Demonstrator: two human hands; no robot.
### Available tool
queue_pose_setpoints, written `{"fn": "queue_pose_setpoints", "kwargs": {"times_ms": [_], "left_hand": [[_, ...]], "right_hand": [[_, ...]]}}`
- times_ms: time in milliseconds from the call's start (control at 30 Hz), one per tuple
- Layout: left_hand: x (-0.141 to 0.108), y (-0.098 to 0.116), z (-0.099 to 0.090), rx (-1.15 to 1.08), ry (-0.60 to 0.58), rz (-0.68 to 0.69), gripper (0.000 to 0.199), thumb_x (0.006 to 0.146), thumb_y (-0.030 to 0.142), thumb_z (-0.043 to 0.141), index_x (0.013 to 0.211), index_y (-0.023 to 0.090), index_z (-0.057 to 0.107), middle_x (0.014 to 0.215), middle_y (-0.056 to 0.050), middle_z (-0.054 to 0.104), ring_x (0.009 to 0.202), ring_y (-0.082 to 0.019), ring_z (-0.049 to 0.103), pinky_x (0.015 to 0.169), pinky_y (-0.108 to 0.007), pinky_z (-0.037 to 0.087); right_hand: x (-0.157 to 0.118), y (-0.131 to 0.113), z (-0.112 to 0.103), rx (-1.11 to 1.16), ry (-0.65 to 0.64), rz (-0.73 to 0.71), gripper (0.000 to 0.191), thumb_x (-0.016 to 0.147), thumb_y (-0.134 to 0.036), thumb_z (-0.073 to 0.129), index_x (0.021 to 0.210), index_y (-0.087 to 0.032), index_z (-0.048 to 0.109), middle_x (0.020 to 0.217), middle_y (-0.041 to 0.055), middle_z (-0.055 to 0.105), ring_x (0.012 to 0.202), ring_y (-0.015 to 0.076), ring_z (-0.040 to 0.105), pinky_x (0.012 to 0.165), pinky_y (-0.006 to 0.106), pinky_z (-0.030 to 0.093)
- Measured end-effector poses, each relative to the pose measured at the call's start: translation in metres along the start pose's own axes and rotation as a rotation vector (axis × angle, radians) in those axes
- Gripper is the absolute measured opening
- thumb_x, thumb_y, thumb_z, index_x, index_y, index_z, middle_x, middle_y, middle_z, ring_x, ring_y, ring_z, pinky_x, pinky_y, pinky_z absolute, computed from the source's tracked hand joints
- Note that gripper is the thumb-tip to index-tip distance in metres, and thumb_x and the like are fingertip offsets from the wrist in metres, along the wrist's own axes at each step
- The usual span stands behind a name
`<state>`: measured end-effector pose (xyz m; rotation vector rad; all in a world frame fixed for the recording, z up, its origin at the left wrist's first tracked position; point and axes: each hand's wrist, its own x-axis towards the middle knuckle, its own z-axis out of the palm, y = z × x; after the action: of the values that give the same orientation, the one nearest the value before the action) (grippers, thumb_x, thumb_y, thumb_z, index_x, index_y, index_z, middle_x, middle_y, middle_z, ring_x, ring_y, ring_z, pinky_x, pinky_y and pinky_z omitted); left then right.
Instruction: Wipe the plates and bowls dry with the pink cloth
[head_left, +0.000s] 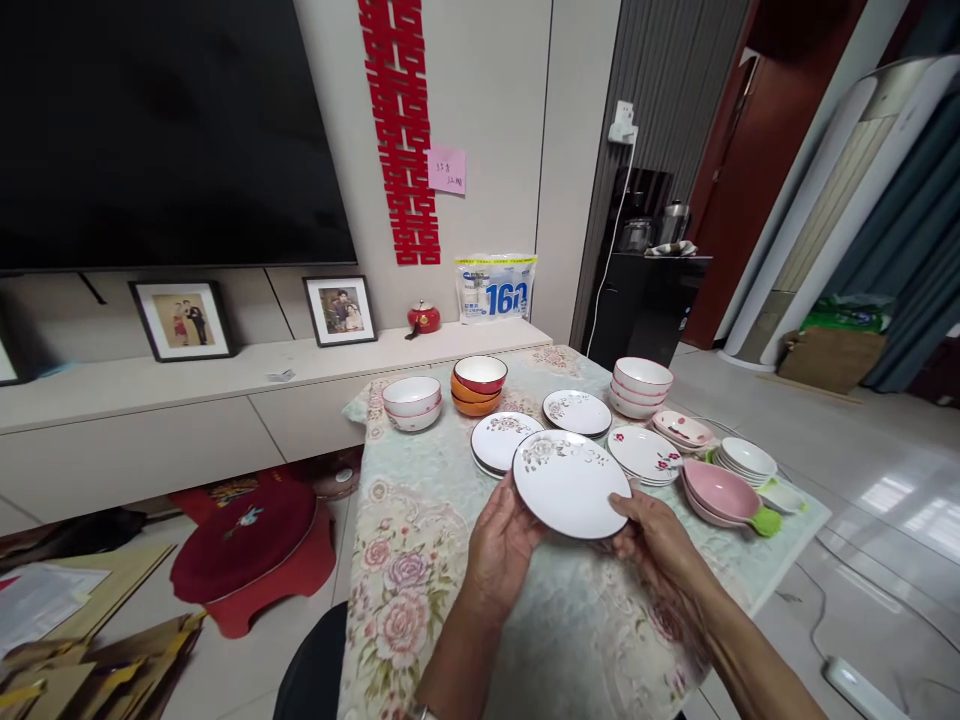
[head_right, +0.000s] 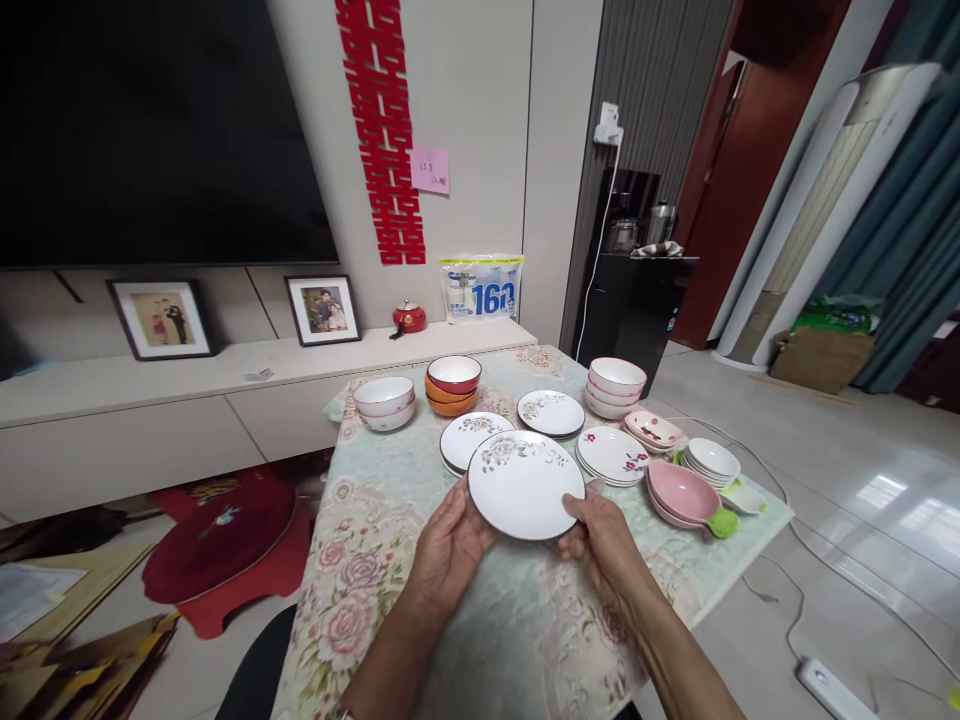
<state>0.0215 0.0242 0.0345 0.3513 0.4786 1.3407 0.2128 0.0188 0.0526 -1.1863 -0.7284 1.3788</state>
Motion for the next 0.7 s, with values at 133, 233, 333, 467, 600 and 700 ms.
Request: {"fn": "queue_pose_setpoints", "kwargs": {"times_ms": [133,233,333,467,600,700], "left_hand": [[0.009,-0.012,-0.004,0.066,-0.035,-0.082,0.040,0.075,0.023,0.076,0.113,0.016,0.067,0.110,-0.013,0.072,0.088,-0.024,0.070,0.081,-0.038,0.054],[0.009,-0.014,-0.008,0.159,-0.025,-0.151,0.038,0.071,0.022,0.078,0.107,0.013,0.067,0.104,-0.013,0.072,0.077,-0.020,0.070,0.071,-0.032,0.052],[0.009,-0.013,-0.011,0.232,0.008,-0.188,0.035,0.067,0.020,0.078,0.100,0.012,0.068,0.099,-0.013,0.072,0.071,-0.018,0.068,0.066,-0.030,0.049],[0.010,-0.013,-0.014,0.283,0.031,-0.214,0.033,0.064,0.017,0.076,0.096,0.012,0.067,0.096,-0.012,0.072,0.069,-0.017,0.067,0.065,-0.030,0.048],[0.012,-0.015,-0.013,0.310,0.035,-0.233,0.033,0.063,0.014,0.075,0.095,0.011,0.067,0.096,-0.012,0.071,0.070,-0.017,0.067,0.066,-0.030,0.048],[0.012,-0.016,-0.012,0.310,0.043,-0.236,0.035,0.062,0.013,0.075,0.095,0.011,0.067,0.096,-0.012,0.070,0.070,-0.017,0.066,0.066,-0.030,0.048]], "right_hand": [[0.029,-0.023,0.002,0.033,0.122,-0.010,0.016,0.074,-0.019,0.070,0.078,-0.015,0.055,0.047,0.0012,0.061,0.035,0.0119,0.054,0.035,0.020,0.049],[0.058,-0.034,0.005,0.052,0.243,-0.006,0.011,0.077,-0.011,0.065,0.084,-0.013,0.056,0.048,0.0011,0.062,0.039,0.0131,0.059,0.039,0.019,0.053],[0.087,-0.038,0.009,0.047,0.304,-0.013,0.010,0.081,-0.008,0.061,0.089,-0.012,0.056,0.049,0.0006,0.062,0.038,0.0126,0.059,0.039,0.019,0.053],[0.111,-0.039,0.012,0.035,0.380,-0.018,0.008,0.085,-0.006,0.056,0.090,-0.012,0.055,0.049,0.0000,0.061,0.041,0.0134,0.061,0.041,0.019,0.055],[0.122,-0.038,0.015,0.028,0.402,-0.004,0.006,0.088,-0.006,0.053,0.088,-0.012,0.054,0.051,0.0009,0.061,0.043,0.0137,0.062,0.042,0.021,0.056],[0.127,-0.036,0.017,0.034,0.402,0.014,0.006,0.088,-0.006,0.053,0.087,-0.012,0.054,0.051,0.0006,0.060,0.045,0.0132,0.062,0.043,0.021,0.057]]}}
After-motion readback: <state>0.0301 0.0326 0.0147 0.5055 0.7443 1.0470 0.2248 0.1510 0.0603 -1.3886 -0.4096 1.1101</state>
